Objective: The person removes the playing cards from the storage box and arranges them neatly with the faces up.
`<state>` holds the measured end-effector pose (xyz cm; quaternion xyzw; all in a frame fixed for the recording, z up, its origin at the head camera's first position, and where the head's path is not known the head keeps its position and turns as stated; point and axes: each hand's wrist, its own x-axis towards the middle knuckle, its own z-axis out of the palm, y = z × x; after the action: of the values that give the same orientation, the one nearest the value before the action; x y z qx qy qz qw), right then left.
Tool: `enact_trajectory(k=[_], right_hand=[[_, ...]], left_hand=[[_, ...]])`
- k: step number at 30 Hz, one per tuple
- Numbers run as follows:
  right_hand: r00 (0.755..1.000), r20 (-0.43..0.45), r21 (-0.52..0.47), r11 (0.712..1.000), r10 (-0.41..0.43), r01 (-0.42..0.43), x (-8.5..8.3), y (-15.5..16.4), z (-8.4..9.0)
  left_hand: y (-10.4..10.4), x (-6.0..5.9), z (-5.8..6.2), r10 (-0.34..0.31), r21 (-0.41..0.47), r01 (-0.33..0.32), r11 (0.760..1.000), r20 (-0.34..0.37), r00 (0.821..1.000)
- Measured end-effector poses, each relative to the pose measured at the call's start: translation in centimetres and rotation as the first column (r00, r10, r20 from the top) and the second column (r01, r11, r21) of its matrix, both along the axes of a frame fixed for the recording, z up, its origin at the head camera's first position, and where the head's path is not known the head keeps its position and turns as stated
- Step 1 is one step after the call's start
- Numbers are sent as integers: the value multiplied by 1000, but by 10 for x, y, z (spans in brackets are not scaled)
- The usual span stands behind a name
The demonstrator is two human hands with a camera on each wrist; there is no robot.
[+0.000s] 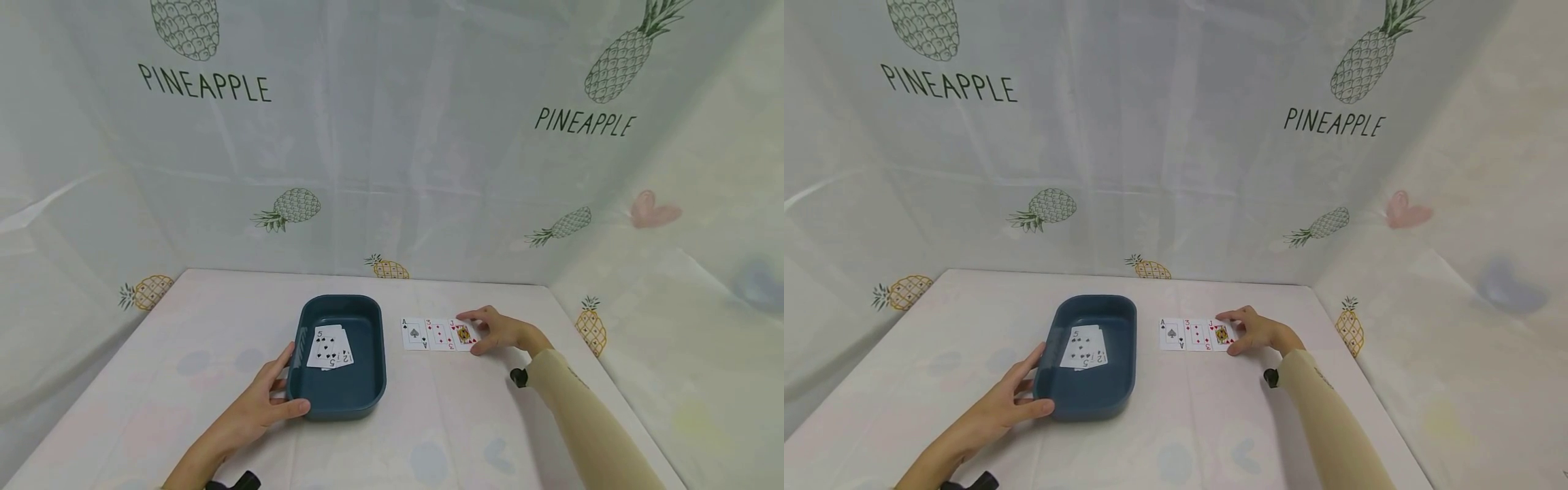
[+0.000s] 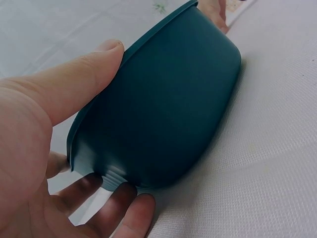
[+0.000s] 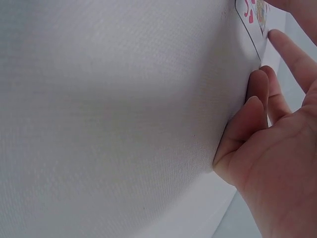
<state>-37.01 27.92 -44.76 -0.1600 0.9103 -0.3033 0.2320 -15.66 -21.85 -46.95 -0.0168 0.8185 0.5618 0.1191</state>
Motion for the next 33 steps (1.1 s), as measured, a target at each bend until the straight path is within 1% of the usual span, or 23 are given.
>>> enact_trajectory(k=[5,11,17,19,21,23,26,29,33], right_hand=[[1000,-1,3,1000,-2,2,0,-1,1],[1000,-13,-17,1000,-16,16,0,-1,-3],[999,-19,-107,994,-30,28,4,6,-2],[999,-40,-119,993,-33,28,7,7,0],[996,-74,-109,993,-54,45,11,1,3],[989,-133,-96,994,-67,54,16,-9,7],[972,-228,-108,994,-53,28,24,-32,18],[952,-306,-123,992,-9,-30,31,-62,32],[925,-378,-143,984,44,-105,43,-107,47]], left_hand=[[-1,0,1,-1,4,1,1000,-9,1000],[-2,0,0,-1,14,2,1000,-13,1000],[0,0,-1,-3,22,4,1000,-16,1000],[1,0,-2,-5,26,5,1000,-16,1000],[1,0,-1,-5,26,5,1000,-13,1000],[1,0,-1,-8,30,8,1000,-11,1000],[0,-1,0,-11,33,11,999,-11,1000],[-1,0,0,-4,23,4,1000,-13,1000],[0,1,0,8,14,-7,1000,-17,1000]])
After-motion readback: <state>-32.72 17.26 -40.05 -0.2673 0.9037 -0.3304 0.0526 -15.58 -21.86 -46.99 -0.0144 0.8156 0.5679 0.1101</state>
